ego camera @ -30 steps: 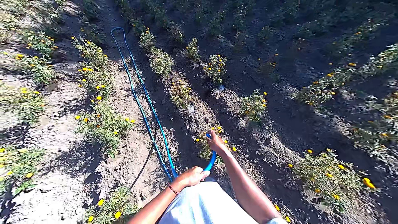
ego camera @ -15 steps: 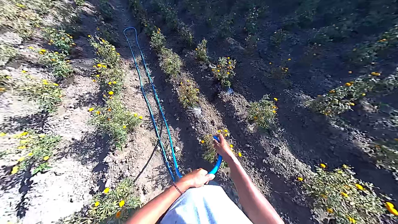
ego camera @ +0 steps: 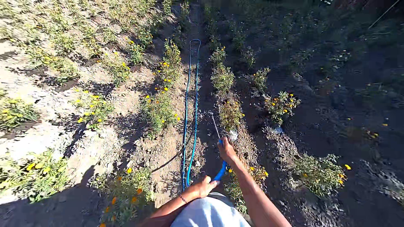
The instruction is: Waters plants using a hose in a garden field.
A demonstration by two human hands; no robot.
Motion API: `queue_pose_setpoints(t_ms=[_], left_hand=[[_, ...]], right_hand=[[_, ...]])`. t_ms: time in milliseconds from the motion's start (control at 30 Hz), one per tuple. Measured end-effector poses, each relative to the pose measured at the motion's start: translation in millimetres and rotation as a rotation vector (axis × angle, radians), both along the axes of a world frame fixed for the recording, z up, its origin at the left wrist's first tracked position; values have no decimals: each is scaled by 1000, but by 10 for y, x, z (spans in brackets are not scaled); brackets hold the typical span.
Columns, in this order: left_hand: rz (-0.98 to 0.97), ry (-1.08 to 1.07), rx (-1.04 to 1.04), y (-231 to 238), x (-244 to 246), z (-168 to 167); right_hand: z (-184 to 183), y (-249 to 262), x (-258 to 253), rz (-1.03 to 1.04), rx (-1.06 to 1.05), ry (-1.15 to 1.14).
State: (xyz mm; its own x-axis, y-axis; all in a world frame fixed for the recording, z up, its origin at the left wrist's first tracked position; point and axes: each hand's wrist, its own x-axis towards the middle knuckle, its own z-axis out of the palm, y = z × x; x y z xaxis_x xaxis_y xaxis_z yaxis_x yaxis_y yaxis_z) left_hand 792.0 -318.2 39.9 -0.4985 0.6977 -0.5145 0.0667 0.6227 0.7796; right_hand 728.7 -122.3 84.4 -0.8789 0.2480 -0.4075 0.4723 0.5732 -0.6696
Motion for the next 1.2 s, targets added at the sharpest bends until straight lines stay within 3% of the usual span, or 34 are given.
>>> queue_pose_setpoints(t_ms=[200,433,767,1200], left_hand=[[282,82,-8,-398,-253,-28],[392,79,-44,-478,-574,77],[492,19,-35,-253,-1471,-208],[455,-93,-41,531,-2744,-170]], right_hand=[[125,-639,-683,122,-1,82],[77,-854,-1208,227,-14,79],[-355,-635,-2235,291,-93,5],[-391,127,-3577,391,-126,-137]])
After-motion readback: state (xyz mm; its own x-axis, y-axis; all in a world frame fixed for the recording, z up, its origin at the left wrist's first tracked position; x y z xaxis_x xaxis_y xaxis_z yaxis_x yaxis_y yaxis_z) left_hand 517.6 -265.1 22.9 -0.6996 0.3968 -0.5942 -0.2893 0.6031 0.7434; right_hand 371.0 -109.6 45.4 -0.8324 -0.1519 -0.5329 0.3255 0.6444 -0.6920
